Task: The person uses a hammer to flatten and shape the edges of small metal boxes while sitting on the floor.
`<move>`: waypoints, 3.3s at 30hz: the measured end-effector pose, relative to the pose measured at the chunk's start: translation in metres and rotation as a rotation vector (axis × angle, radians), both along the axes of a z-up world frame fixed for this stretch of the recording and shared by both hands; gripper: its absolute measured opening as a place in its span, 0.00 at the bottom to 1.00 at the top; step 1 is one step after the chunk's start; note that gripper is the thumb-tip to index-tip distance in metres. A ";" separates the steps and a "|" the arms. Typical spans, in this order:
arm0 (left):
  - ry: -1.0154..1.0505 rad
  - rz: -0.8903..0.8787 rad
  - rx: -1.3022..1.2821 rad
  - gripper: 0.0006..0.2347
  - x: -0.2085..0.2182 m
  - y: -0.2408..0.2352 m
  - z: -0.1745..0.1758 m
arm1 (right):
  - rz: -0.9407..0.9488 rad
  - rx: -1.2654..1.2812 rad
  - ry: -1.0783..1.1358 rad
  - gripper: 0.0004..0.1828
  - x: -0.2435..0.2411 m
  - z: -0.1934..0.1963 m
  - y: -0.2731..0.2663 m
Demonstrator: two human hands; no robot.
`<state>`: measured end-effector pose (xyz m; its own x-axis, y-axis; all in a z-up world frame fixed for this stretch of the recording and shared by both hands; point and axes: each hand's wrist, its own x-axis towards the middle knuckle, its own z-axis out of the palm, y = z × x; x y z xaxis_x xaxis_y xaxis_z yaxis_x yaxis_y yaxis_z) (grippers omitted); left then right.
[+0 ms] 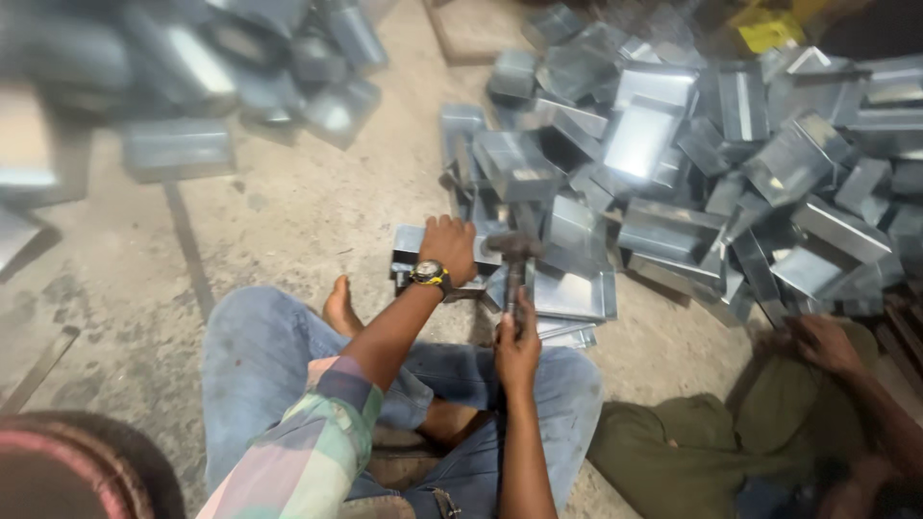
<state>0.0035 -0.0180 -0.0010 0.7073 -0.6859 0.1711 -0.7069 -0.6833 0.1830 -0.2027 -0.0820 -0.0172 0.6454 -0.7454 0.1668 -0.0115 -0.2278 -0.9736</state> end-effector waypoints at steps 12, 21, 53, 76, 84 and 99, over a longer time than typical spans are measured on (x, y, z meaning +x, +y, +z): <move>-0.091 0.361 -0.304 0.33 0.013 0.078 -0.039 | -0.092 0.132 -0.062 0.29 -0.020 -0.022 -0.028; 0.307 0.336 -0.352 0.15 0.034 0.091 -0.101 | -0.113 0.161 -0.046 0.29 -0.016 -0.055 -0.043; 0.096 0.122 -0.719 0.21 0.114 0.040 -0.110 | -0.216 0.381 0.067 0.27 -0.017 -0.041 -0.038; -0.134 -0.051 -0.268 0.14 -0.046 -0.040 0.013 | -0.156 0.262 0.042 0.28 -0.022 -0.023 -0.034; -0.061 -0.108 -0.355 0.04 -0.092 -0.030 -0.041 | -0.196 0.275 0.027 0.28 -0.020 -0.029 -0.031; 0.064 0.060 -0.245 0.34 -0.012 0.002 -0.070 | -0.099 0.044 0.143 0.28 -0.021 -0.028 -0.026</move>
